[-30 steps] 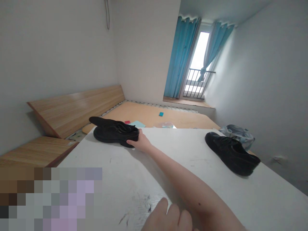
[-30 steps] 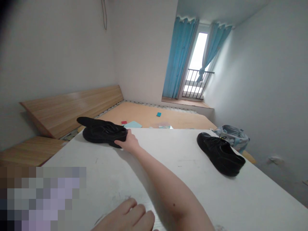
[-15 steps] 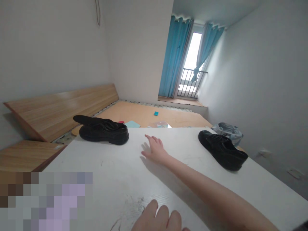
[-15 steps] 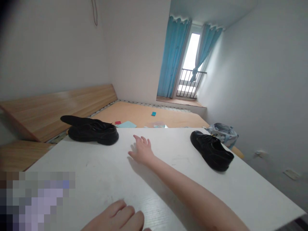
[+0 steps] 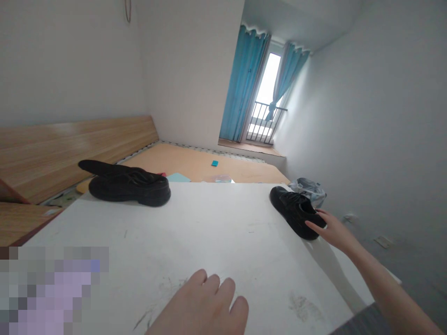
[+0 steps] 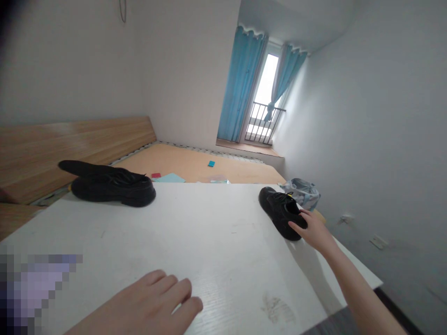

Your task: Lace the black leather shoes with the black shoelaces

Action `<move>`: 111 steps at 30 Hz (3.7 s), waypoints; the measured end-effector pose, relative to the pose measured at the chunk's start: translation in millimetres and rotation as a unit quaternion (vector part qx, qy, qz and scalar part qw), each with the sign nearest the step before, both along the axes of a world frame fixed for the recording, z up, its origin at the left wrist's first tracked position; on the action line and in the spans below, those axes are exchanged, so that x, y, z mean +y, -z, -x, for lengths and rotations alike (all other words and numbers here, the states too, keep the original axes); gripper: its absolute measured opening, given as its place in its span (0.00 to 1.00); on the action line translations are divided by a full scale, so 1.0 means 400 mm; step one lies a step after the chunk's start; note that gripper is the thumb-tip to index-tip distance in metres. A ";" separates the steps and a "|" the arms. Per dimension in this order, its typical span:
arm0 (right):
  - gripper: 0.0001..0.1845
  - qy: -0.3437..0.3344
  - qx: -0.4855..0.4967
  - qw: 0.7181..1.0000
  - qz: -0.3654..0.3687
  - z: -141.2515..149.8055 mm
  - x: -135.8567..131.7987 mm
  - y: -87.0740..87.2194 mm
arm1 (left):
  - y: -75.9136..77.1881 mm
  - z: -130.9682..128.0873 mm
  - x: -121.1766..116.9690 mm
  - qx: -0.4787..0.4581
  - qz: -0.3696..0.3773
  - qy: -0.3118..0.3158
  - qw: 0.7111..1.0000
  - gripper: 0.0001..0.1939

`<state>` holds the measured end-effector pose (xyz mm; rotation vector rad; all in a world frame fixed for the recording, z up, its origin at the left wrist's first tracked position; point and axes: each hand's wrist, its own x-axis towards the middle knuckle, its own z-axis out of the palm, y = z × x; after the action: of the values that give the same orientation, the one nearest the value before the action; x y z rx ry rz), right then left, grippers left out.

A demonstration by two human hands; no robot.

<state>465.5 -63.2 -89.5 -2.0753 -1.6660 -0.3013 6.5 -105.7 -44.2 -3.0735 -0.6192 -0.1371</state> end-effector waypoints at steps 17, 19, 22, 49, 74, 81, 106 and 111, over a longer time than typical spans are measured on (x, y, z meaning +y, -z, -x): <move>0.04 -0.273 0.018 0.958 -0.088 0.660 -0.262 0.005 | -0.097 -0.034 0.099 -0.093 0.060 -0.274 0.955 0.16; 0.06 -0.285 0.014 0.951 -0.120 0.713 -0.249 0.042 | -0.103 -0.026 0.108 -0.080 0.065 -0.278 0.955 0.15; 0.07 -0.259 0.008 0.946 -0.193 0.776 -0.221 0.088 | -0.108 -0.017 0.115 -0.042 0.068 -0.283 0.956 0.16; 0.16 -0.414 0.412 0.809 0.060 0.677 0.108 -0.028 | -0.022 -0.037 0.214 -0.108 0.093 -0.323 0.935 0.09; 0.14 -0.412 0.552 0.725 0.022 0.675 0.078 -0.071 | -0.049 -0.027 0.184 -0.060 0.133 -0.276 0.950 0.08; 0.10 -0.437 0.378 0.816 0.024 0.683 0.063 -0.065 | -0.019 -0.026 0.194 -0.069 0.147 -0.257 0.953 0.06; 0.27 -0.433 0.313 0.825 0.181 0.684 0.028 -0.076 | -0.032 -0.037 0.235 -0.362 0.363 -0.259 0.818 0.07; 0.07 -0.452 0.396 0.791 0.116 0.692 0.049 -0.071 | -0.075 -0.007 0.233 -0.422 0.315 -0.274 0.805 0.14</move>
<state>188.7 -43.6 -61.1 -1.0007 -1.8903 0.9850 9.4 -12.3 -14.1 -3.0307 -1.8698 -1.6339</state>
